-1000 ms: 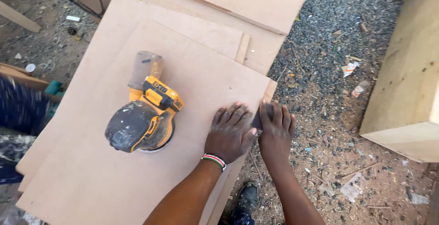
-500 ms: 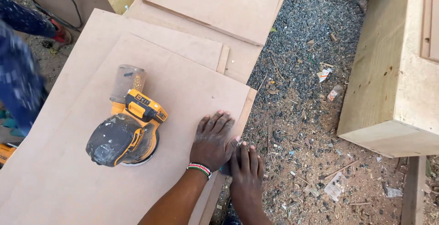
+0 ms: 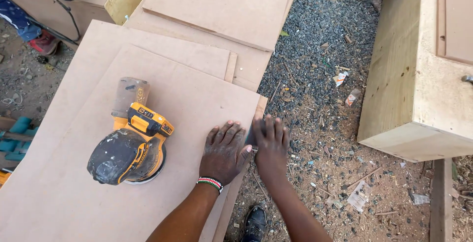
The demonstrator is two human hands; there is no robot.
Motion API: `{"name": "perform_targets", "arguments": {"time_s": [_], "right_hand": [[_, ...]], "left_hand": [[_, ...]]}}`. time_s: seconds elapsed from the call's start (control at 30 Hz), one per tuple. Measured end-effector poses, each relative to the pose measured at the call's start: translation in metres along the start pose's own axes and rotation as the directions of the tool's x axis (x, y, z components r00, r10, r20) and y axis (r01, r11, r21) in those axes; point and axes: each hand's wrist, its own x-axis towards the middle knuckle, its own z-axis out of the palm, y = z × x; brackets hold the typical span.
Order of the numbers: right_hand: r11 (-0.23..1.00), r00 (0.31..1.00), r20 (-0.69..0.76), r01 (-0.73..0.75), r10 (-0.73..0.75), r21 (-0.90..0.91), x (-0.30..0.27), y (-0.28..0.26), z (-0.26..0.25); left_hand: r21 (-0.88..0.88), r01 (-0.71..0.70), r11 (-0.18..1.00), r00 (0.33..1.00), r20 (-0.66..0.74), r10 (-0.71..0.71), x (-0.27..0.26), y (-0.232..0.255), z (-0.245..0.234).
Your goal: Sanding the edges and corners of wooden boards manually with sandpaper
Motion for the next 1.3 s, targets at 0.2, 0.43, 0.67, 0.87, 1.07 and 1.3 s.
{"name": "perform_targets", "arguments": {"time_s": [0.2,0.43,0.67,0.87,1.07,1.3], "right_hand": [[0.994,0.992,-0.083,0.101,-0.098,0.032,-0.111,-0.038,0.011],[0.997,0.989,-0.131,0.071,-0.068,0.015,-0.058,-0.025,0.006],[0.995,0.998,-0.049,0.045,-0.041,0.088,0.052,0.026,0.031],[0.994,0.999,-0.029,0.025,-0.022,0.111,0.016,0.004,0.01],[0.991,0.985,-0.125,0.126,-0.119,0.05,-0.114,-0.037,0.013],[0.993,0.987,-0.126,0.109,-0.104,0.033,-0.06,-0.021,0.014]], "left_hand": [[-0.055,-0.009,0.998,0.998,-0.064,0.006,-0.004,-0.005,0.013],[-0.029,-0.022,0.999,0.999,-0.042,0.021,-0.005,-0.006,0.012],[-0.008,-0.035,0.999,0.999,-0.034,0.035,-0.005,-0.007,0.016],[0.02,-0.042,0.999,0.998,-0.05,0.043,-0.005,-0.005,0.013],[-0.009,-0.034,0.999,0.999,-0.034,0.033,-0.002,-0.004,0.008],[0.005,-0.017,1.0,0.999,-0.034,0.017,-0.002,0.0,0.008]]}}
